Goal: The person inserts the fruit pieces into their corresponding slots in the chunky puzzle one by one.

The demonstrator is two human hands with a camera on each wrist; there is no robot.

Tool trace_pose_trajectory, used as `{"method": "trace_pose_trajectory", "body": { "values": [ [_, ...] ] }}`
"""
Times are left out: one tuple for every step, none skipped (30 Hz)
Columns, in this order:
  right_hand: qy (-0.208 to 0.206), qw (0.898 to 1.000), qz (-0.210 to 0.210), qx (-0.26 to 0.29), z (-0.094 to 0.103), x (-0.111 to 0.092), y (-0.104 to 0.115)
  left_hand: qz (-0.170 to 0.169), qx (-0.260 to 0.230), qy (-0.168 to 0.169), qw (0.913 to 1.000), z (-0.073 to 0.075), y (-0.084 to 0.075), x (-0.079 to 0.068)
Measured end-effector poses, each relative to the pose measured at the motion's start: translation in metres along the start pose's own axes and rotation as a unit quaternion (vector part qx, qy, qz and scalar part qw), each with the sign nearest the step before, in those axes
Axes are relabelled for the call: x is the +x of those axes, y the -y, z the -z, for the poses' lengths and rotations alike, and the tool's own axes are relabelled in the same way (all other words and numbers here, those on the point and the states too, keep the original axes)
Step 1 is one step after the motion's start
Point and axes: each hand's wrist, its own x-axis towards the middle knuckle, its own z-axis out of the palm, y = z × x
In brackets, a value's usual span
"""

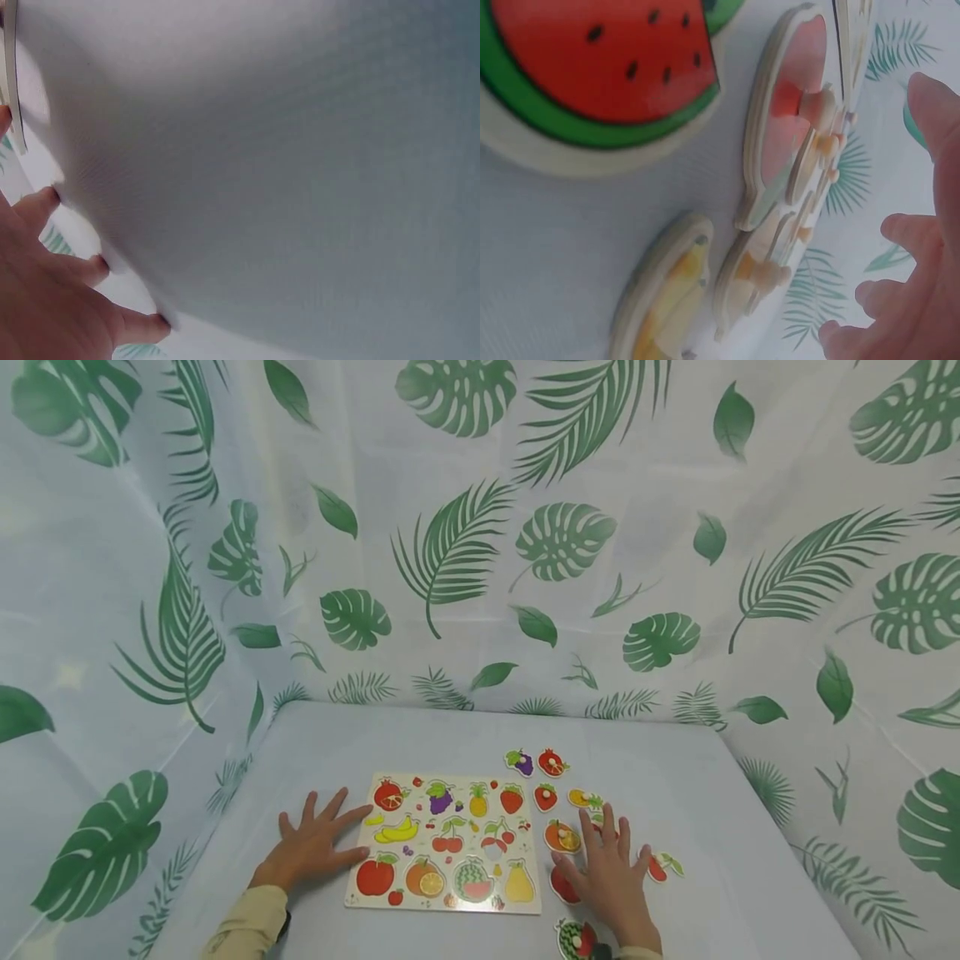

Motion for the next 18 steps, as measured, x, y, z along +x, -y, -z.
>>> {"method": "trace_pose_trajectory", "body": {
  "values": [
    [-0.002, 1.000, 0.003, 0.000, 0.001, 0.000, 0.000, 0.000, 0.000, 0.003, 1.0000, 0.001, 0.000, 0.000],
    [-0.003, 1.000, 0.007, 0.000, 0.001, 0.001, -0.001, 0.000, 0.001, 0.005, 1.0000, 0.002, 0.000, 0.001],
    [-0.004, 1.000, 0.010, -0.003, 0.002, 0.002, -0.002, 0.001, 0.006, 0.008, 0.9999, 0.002, 0.000, 0.002],
    [-0.007, 1.000, 0.013, -0.004, 0.002, 0.002, -0.003, 0.003, 0.009, 0.013, 0.9999, 0.003, 0.000, 0.002],
    [-0.008, 1.000, 0.017, -0.007, 0.003, 0.003, -0.003, 0.004, 0.013, 0.016, 0.9998, 0.003, 0.000, 0.003],
    [-0.009, 1.000, 0.022, -0.008, 0.003, 0.005, -0.004, 0.005, 0.019, 0.019, 0.9996, 0.004, -0.001, 0.003],
    [-0.011, 0.999, 0.027, -0.012, 0.004, 0.007, -0.005, 0.007, 0.022, 0.022, 0.9995, 0.004, -0.001, 0.005],
    [-0.014, 0.999, 0.033, -0.015, 0.005, 0.009, -0.006, 0.008, 0.024, 0.025, 0.9993, 0.005, 0.000, 0.006],
    [-0.019, 0.999, 0.040, -0.016, 0.006, 0.012, -0.007, 0.011, 0.025, 0.029, 0.9992, 0.005, 0.000, 0.007],
    [-0.024, 0.998, 0.048, -0.016, 0.008, 0.014, -0.007, 0.010, 0.024, 0.031, 0.9992, 0.005, 0.000, 0.008],
    [-0.027, 0.998, 0.054, -0.015, 0.010, 0.017, -0.007, 0.011, 0.023, 0.034, 0.9991, 0.005, 0.000, 0.009],
    [-0.029, 0.998, 0.060, -0.012, 0.013, 0.020, -0.006, 0.012, 0.022, 0.036, 0.9991, 0.005, 0.001, 0.009],
    [-0.027, 0.997, 0.065, -0.012, 0.016, 0.023, -0.006, 0.013, 0.019, 0.038, 0.9990, 0.005, 0.001, 0.010],
    [-0.027, 0.997, 0.068, -0.009, 0.020, 0.026, -0.005, 0.012, 0.018, 0.038, 0.9990, 0.005, 0.001, 0.010],
    [-0.025, 0.997, 0.070, -0.008, 0.024, 0.030, -0.004, 0.011, 0.017, 0.038, 0.9991, 0.005, 0.001, 0.010],
    [-0.021, 0.997, 0.070, -0.006, 0.029, 0.034, -0.003, 0.010, 0.017, 0.038, 0.9991, 0.005, 0.001, 0.010],
    [-0.019, 0.997, 0.071, -0.008, 0.033, 0.039, -0.003, 0.010, 0.015, 0.038, 0.9991, 0.005, 0.002, 0.010],
    [-0.020, 0.997, 0.075, -0.012, 0.038, 0.043, -0.002, 0.008, 0.014, 0.037, 0.9992, 0.005, 0.002, 0.010]
  ]
}}
